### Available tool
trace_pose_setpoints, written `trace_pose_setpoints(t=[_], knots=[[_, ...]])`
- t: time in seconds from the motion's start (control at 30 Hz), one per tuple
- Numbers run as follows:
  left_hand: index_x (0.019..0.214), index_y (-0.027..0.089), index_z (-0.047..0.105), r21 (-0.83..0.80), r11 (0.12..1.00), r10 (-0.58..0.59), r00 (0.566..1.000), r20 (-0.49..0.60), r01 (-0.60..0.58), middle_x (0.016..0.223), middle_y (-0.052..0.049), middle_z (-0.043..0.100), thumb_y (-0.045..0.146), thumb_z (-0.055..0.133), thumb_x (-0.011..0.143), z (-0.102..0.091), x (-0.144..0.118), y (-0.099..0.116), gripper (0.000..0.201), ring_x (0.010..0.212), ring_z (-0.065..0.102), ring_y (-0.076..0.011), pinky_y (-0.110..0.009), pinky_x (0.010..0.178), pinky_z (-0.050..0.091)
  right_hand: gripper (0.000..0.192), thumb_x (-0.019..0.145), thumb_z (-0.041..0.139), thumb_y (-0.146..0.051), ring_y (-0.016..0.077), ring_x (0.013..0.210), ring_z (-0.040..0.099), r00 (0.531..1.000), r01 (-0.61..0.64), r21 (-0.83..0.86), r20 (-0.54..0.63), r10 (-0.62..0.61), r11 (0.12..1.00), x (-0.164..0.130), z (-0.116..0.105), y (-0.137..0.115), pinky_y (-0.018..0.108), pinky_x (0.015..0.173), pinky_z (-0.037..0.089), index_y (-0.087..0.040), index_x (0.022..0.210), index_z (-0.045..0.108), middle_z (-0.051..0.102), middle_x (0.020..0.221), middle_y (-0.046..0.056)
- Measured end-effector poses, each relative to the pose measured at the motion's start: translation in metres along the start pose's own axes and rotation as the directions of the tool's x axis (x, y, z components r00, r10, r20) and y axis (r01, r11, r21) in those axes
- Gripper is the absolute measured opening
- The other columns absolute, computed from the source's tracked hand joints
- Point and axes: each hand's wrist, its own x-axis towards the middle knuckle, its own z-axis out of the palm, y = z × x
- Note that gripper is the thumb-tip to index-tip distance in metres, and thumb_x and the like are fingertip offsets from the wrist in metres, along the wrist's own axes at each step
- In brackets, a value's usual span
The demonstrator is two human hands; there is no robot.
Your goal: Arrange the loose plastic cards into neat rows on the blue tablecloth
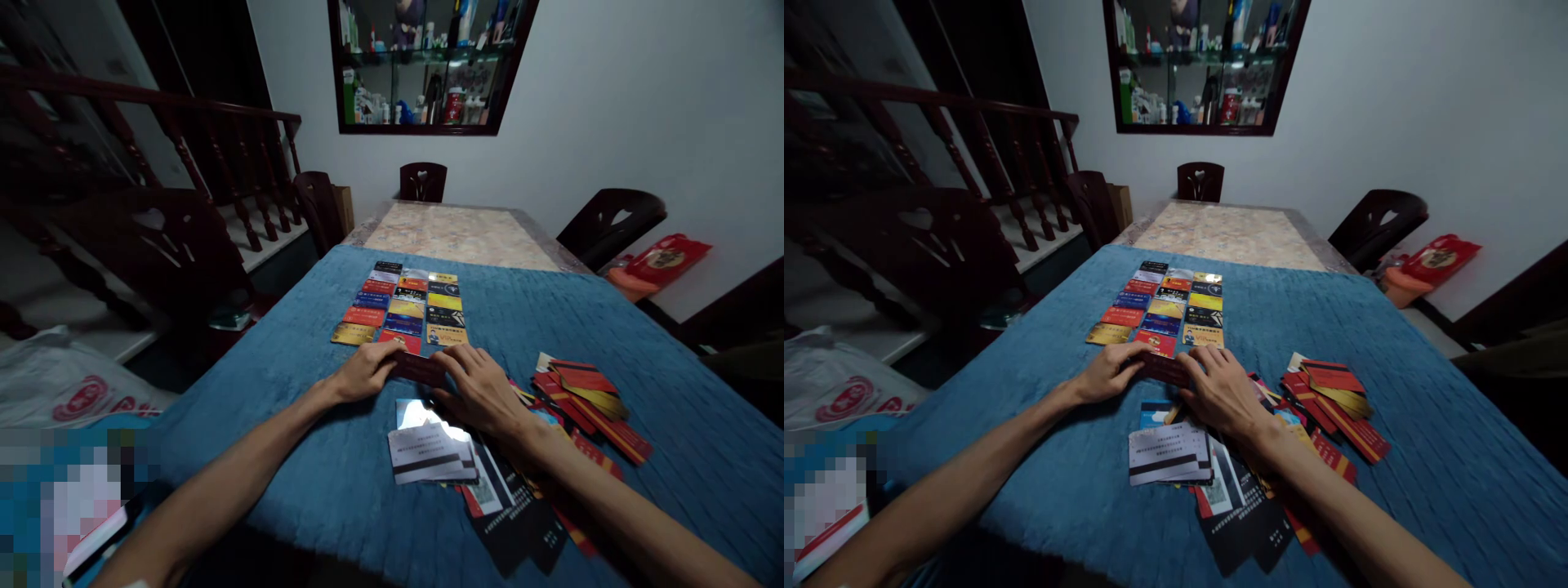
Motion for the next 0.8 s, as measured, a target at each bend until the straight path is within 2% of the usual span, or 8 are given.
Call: trace_pose_setpoints(t=[0.27,0.5,0.6,0.7,0.8], knots=[[0.115,0.016,0.063,-0.039,0.999,-0.026,0.999,-0.035,0.025,0.11,-0.01,0.073,0.01,0.052,0.088,-0.003,0.002,0.001,0.03,0.1,0.069,-0.0213,-0.036,0.09,0.055,0.036,0.087,0.065,-0.033,0.027,0.093,0.054,0.999,-0.048,-0.074,-0.03,0.045,0.996,0.002,0.0,-0.004,0.037,0.075,0.042,-0.016,0.118,0.059,0.063,0.104,0.013],[0.124,0.017,0.061,-0.092,0.995,-0.055,0.996,-0.074,0.048,0.115,-0.009,0.071,0.01,0.052,0.088,-0.004,0.004,0.008,0.037,0.103,0.068,-0.0206,-0.036,0.093,0.055,0.034,0.089,0.058,-0.028,0.0268,0.094,0.051,0.994,-0.078,-0.057,-0.081,0.073,0.995,0.003,-0.003,-0.004,0.037,0.074,0.044,-0.016,0.121,0.057,0.059,0.106,0.014],[0.128,0.018,0.058,-0.094,0.993,-0.086,0.992,-0.094,0.077,0.11,-0.008,0.071,0.01,0.054,0.087,-0.004,0.006,0.009,0.041,0.096,0.068,-0.0189,-0.034,0.089,0.055,0.039,0.088,0.058,-0.028,0.0277,0.096,0.05,0.992,-0.094,-0.031,-0.091,0.091,0.995,0.004,-0.006,-0.002,0.038,0.075,0.046,-0.015,0.125,0.055,0.057,0.107,0.015],[0.129,0.019,0.056,-0.035,0.998,-0.046,0.995,-0.088,0.043,0.108,-0.007,0.07,0.012,0.058,0.087,-0.006,0.01,0.008,0.043,0.098,0.066,-0.0196,-0.035,0.091,0.055,0.043,0.087,0.059,-0.027,0.0282,0.097,0.05,0.991,-0.103,-0.006,-0.091,0.102,0.995,0.006,-0.009,0.002,0.038,0.075,0.048,-0.016,0.128,0.053,0.056,0.107,0.014],[0.134,0.019,0.051,0.031,0.999,0.03,0.998,-0.047,-0.029,0.116,-0.01,0.064,0.014,0.062,0.086,-0.011,0.015,0.008,0.049,0.105,0.063,-0.022,-0.039,0.095,0.054,0.046,0.088,0.059,-0.03,0.0283,0.097,0.05,0.991,-0.111,0.031,-0.069,0.113,0.993,0.008,-0.012,0.008,0.04,0.077,0.05,-0.017,0.131,0.051,0.056,0.108,0.014]])
